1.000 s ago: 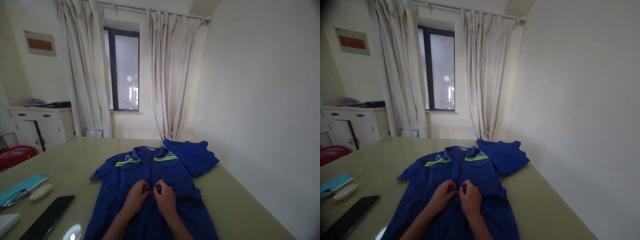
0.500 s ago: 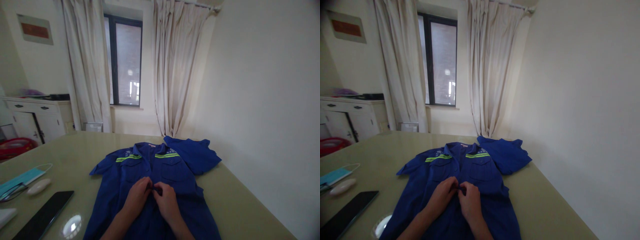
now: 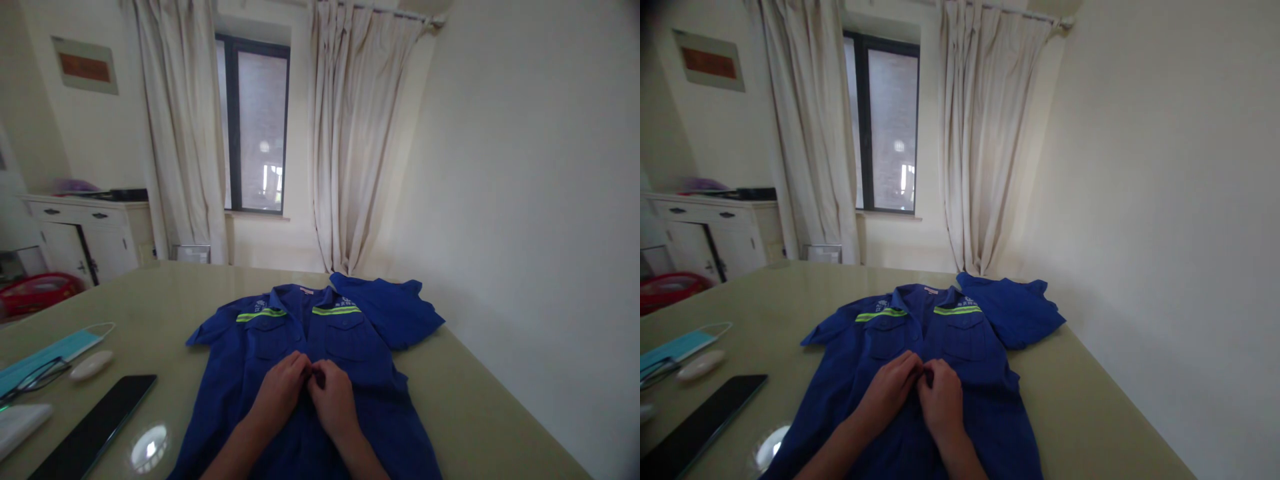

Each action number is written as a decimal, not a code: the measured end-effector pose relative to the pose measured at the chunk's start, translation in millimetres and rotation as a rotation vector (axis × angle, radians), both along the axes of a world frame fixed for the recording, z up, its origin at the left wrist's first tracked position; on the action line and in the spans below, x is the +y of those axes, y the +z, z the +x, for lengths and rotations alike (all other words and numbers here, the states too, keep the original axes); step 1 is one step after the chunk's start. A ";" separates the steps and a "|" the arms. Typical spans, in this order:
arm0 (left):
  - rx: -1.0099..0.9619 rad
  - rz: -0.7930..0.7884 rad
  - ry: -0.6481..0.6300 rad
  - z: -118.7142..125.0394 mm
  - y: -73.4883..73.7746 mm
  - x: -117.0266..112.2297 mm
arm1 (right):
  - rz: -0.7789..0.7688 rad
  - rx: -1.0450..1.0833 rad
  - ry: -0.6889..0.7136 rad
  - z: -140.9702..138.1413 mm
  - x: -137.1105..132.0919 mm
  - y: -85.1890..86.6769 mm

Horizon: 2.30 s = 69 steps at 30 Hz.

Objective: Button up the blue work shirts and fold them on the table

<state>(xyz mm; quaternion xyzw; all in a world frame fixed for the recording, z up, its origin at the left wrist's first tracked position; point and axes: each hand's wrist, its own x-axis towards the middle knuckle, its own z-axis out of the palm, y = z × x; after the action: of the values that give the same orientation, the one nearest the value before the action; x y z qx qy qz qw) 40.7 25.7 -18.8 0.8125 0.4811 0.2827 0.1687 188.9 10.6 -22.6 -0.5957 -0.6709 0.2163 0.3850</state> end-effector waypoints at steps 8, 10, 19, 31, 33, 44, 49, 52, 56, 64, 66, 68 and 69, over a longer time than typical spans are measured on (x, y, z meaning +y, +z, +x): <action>-0.178 0.009 0.000 0.9 -3.8 1.5 | -0.108 0.334 0.132 12.3 17.4 -9.4; -0.213 0.003 -0.013 1.4 -6.1 1.3 | -0.115 0.343 0.156 13.1 18.2 -12.9; -0.264 -0.030 0.053 -1.1 -10.3 5.8 | 0.004 0.169 0.140 10.6 13.7 -10.1; -0.394 -0.236 0.117 -0.2 -15.8 10.7 | 0.012 -0.086 0.068 6.9 8.3 -9.2; -0.385 -0.259 0.117 -1.1 -16.7 12.0 | -0.008 -0.140 0.056 6.6 7.6 -9.5; -0.209 -0.291 0.159 -7.0 -17.2 21.7 | -0.053 -0.185 0.063 3.4 7.5 -7.8; -0.110 -0.210 0.140 -3.5 -14.3 17.6 | 0.024 -0.254 0.031 0.3 6.3 -12.2; -0.024 -0.109 0.105 -3.0 -13.2 12.4 | 0.035 -0.215 0.028 -0.2 7.2 -15.7; 0.052 -0.099 0.088 -6.7 -10.3 8.8 | 0.058 -0.212 0.054 -0.3 7.0 -16.8; 0.125 -0.120 0.072 -10.7 -9.6 11.4 | 0.065 -0.182 0.043 -1.7 6.2 -13.6; 0.093 -0.119 0.064 -10.7 -9.4 11.7 | 0.048 -0.116 0.039 -1.4 7.1 -11.9; 0.069 -0.117 0.072 -10.3 -8.5 11.6 | 0.035 -0.032 0.040 -1.4 7.8 -9.9; 0.063 -0.114 0.082 -9.8 -7.9 11.2 | 0.035 0.011 0.040 -1.7 8.0 -9.0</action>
<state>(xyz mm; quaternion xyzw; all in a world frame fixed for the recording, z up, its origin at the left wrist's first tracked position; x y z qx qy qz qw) 30.9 36.9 -26.7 0.7897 0.5343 0.2357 0.1879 187.2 18.6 -31.6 -0.5741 -0.6843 0.2154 0.3946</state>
